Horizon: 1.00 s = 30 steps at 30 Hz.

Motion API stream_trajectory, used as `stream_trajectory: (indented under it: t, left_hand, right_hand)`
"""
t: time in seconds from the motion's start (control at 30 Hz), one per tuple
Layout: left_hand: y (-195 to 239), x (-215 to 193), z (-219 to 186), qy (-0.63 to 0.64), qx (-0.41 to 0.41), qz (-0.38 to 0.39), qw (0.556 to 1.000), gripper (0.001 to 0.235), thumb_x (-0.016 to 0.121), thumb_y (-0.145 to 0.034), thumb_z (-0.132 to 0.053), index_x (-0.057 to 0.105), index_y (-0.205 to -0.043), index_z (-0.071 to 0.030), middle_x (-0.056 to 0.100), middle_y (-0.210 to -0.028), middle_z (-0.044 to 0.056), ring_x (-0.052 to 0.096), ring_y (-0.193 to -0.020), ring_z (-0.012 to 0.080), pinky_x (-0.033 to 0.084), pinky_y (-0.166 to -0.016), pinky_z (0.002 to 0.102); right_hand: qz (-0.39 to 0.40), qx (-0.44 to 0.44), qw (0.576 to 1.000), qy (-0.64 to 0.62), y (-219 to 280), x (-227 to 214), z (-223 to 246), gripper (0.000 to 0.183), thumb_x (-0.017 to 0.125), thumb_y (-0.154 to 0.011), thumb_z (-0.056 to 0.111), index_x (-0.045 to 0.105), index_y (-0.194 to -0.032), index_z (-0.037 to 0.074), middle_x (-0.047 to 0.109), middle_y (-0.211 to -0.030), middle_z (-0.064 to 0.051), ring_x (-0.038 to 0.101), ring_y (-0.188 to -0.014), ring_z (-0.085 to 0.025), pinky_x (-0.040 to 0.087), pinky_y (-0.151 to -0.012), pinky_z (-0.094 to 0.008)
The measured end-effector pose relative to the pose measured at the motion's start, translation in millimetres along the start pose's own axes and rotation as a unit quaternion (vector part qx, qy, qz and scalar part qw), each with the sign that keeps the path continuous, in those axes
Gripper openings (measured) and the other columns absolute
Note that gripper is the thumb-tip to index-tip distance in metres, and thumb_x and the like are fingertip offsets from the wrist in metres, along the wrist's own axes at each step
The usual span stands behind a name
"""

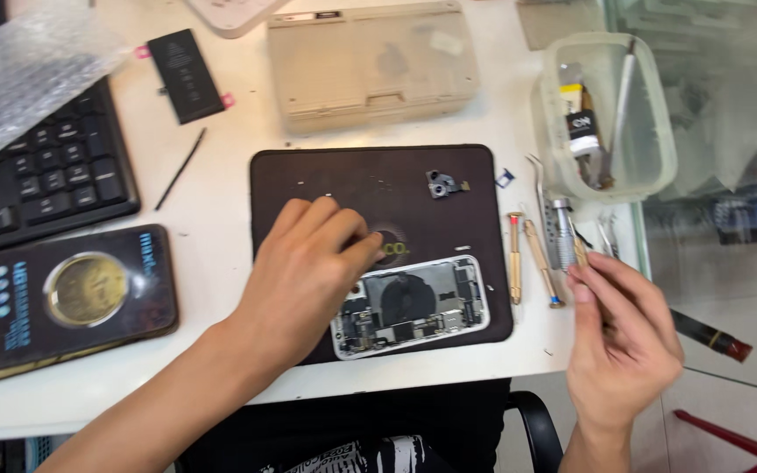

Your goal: The person uses a precision screwdriver to remove and reinstall screws on the internal frame of a disassembled smartphone. They repeatedly adjust small components near the camera module and battery area while working on a desk mat.

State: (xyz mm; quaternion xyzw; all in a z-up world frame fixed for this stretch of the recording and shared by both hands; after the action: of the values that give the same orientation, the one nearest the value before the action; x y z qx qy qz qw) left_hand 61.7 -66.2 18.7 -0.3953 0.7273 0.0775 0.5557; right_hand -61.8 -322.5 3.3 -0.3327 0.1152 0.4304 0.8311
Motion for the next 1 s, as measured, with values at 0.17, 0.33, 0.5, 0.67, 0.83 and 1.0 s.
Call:
stream_trajectory:
  t: [0.17, 0.33, 0.5, 0.67, 0.83, 1.0]
  left_hand:
    - [5, -13, -6, -0.011, 0.005, -0.024, 1.0, 0.03, 0.073, -0.084, -0.011, 0.076, -0.11, 0.003, 0.067, -0.1, 0.01, 0.06, -0.098, 0.0257, 0.044, -0.089, 0.041]
    - [35, -38, -7, -0.019, -0.072, -0.099, 0.992, 0.022, 0.078, -0.083, -0.007, 0.077, -0.104, -0.004, 0.069, -0.093, 0.004, 0.064, -0.089, 0.0225, 0.045, -0.083, 0.039]
    - [63, -44, -5, -0.022, -0.119, -0.149, 0.981, 0.019, 0.084, -0.08, -0.009, 0.076, -0.097, -0.006, 0.069, -0.091, 0.002, 0.064, -0.085, 0.0213, 0.045, -0.078, 0.038]
    - [77, -43, 1, -0.026, -0.116, -0.143, 0.983, 0.02, 0.083, -0.081, -0.007, 0.077, -0.099, -0.005, 0.067, -0.091, 0.003, 0.063, -0.084, 0.0211, 0.045, -0.076, 0.037]
    - [79, -38, 6, -0.015, -0.114, -0.139, 0.984, 0.02, 0.082, -0.082, -0.006, 0.077, -0.1, -0.003, 0.067, -0.092, 0.003, 0.061, -0.083, 0.0214, 0.046, -0.075, 0.037]
    - [72, -29, 9, -0.011, -0.104, -0.12, 0.987, 0.019, 0.081, -0.082, -0.008, 0.077, -0.1, -0.002, 0.067, -0.091, 0.005, 0.061, -0.082, 0.0222, 0.046, -0.076, 0.037]
  right_hand:
    - [0.013, -0.034, 0.996, 0.079, -10, -3, -4, 0.026, 0.066, -0.096, -0.017, 0.072, -0.119, -0.006, 0.066, -0.124, -0.018, 0.069, -0.11, -0.024, 0.058, -0.089, -0.027]
    - [0.045, -0.103, 0.98, 0.162, -15, -2, -2, 0.028, 0.065, -0.095, -0.02, 0.073, -0.117, -0.004, 0.066, -0.129, -0.016, 0.07, -0.116, -0.026, 0.06, -0.098, -0.03]
    - [0.109, -0.115, 0.963, 0.217, -22, 7, 2, 0.036, 0.063, -0.083, -0.021, 0.073, -0.113, -0.006, 0.065, -0.127, -0.019, 0.068, -0.109, -0.03, 0.059, -0.093, -0.035]
    - [0.162, -0.121, 0.946, 0.254, -26, 10, 7, 0.036, 0.062, -0.084, -0.017, 0.075, -0.115, -0.003, 0.066, -0.129, -0.014, 0.068, -0.111, -0.029, 0.057, -0.093, -0.036]
    - [0.155, -0.104, 0.916, 0.354, -13, 12, 2, 0.03, 0.076, -0.092, -0.001, 0.078, -0.121, 0.003, 0.066, -0.124, -0.01, 0.059, -0.098, -0.025, 0.05, -0.091, -0.038]
    - [0.117, -0.081, 0.918, 0.371, 2, 15, -14, 0.017, 0.081, -0.099, 0.011, 0.074, -0.112, 0.002, 0.056, -0.112, -0.011, 0.053, -0.108, -0.026, 0.047, -0.098, -0.038]
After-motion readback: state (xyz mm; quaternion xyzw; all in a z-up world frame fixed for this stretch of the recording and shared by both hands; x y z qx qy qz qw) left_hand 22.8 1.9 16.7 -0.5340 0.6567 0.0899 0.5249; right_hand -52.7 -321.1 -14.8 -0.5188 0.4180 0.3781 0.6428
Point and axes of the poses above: each hand's wrist, its own y-axis away from the middle knuckle, its own x-axis out of the palm, z = x × y, the point moved 3 cm from there along -y, towards the middle knuckle
